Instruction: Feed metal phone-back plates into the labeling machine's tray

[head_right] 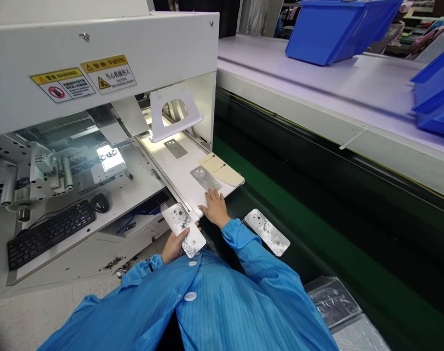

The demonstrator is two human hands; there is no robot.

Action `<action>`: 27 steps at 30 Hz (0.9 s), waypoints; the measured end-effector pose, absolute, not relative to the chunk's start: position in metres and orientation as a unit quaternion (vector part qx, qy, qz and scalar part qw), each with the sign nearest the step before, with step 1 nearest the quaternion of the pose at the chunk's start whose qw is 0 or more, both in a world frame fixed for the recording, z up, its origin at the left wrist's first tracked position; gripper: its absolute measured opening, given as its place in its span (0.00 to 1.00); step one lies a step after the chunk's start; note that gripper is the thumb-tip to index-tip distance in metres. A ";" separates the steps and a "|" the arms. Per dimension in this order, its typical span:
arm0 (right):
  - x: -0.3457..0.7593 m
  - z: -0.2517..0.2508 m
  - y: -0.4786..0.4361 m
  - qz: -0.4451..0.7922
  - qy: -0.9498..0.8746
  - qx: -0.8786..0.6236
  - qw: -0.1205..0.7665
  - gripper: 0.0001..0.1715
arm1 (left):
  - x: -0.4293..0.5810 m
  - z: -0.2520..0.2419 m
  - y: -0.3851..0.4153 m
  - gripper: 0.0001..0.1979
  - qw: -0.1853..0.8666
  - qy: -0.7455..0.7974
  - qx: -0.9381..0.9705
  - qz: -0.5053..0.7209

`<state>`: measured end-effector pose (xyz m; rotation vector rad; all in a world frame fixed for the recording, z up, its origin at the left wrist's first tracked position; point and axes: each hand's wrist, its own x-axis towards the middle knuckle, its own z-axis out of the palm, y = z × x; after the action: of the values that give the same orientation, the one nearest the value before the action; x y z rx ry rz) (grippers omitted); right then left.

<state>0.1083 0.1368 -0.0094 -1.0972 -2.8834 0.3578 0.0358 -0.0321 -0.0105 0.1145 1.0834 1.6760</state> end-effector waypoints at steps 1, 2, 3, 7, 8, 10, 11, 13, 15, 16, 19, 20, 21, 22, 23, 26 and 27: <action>0.108 -0.009 0.137 0.114 -0.929 -0.352 0.019 0.36 | 0.036 -0.011 -0.032 0.23 0.540 0.454 0.047 0.707; 0.109 -0.009 0.137 0.113 -0.929 -0.351 0.021 0.36 | 0.036 -0.011 -0.032 0.23 0.540 0.453 0.046 0.708; 0.109 -0.010 0.137 0.113 -0.930 -0.350 0.021 0.36 | 0.036 -0.011 -0.032 0.23 0.540 0.453 0.046 0.708; 0.109 -0.010 0.137 0.115 -0.929 -0.351 0.017 0.36 | 0.036 -0.009 -0.032 0.24 0.540 0.462 0.052 0.702; 0.108 -0.010 0.137 0.116 -0.928 -0.353 0.016 0.36 | 0.037 -0.009 -0.032 0.24 0.540 0.464 0.054 0.701; 0.107 -0.010 0.136 0.115 -0.927 -0.357 0.016 0.36 | 0.037 -0.009 -0.031 0.23 0.541 0.463 0.055 0.700; 0.106 -0.010 0.136 0.114 -0.926 -0.360 0.015 0.37 | 0.037 -0.009 -0.031 0.23 0.542 0.461 0.056 0.700; 0.103 -0.010 0.135 0.112 -0.923 -0.367 0.012 0.37 | 0.037 -0.009 -0.032 0.24 0.545 0.459 0.058 0.699; 0.101 -0.010 0.135 0.110 -0.920 -0.375 0.009 0.38 | 0.037 -0.009 -0.032 0.25 0.549 0.459 0.058 0.696; 0.100 -0.010 0.135 0.110 -0.919 -0.378 0.008 0.38 | 0.036 -0.009 -0.033 0.25 0.550 0.459 0.057 0.695; 0.096 -0.011 0.134 0.107 -0.918 -0.381 0.008 0.37 | 0.037 -0.009 -0.033 0.28 0.551 0.456 0.053 0.697; 0.095 -0.011 0.134 0.106 -0.919 -0.381 0.007 0.38 | 0.037 -0.009 -0.033 0.29 0.550 0.455 0.053 0.698; 0.093 -0.011 0.134 0.105 -0.919 -0.381 0.006 0.38 | 0.037 -0.008 -0.033 0.30 0.550 0.455 0.052 0.698; 0.091 -0.011 0.134 0.104 -0.919 -0.380 0.006 0.38 | 0.037 -0.008 -0.033 0.30 0.550 0.455 0.052 0.698; 0.090 -0.011 0.133 0.104 -0.919 -0.380 0.006 0.38 | 0.037 -0.007 -0.033 0.30 0.549 0.456 0.051 0.699; 0.085 -0.010 0.133 0.102 -0.919 -0.381 0.010 0.39 | 0.037 -0.006 -0.034 0.31 0.544 0.459 0.053 0.701; 0.084 -0.010 0.133 0.100 -0.918 -0.383 0.013 0.39 | 0.037 -0.005 -0.034 0.31 0.542 0.459 0.055 0.702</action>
<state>0.0837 0.1327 -0.0101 -1.1937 -2.8605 0.3106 0.0371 -0.0343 -0.0051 0.1305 1.0905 1.6662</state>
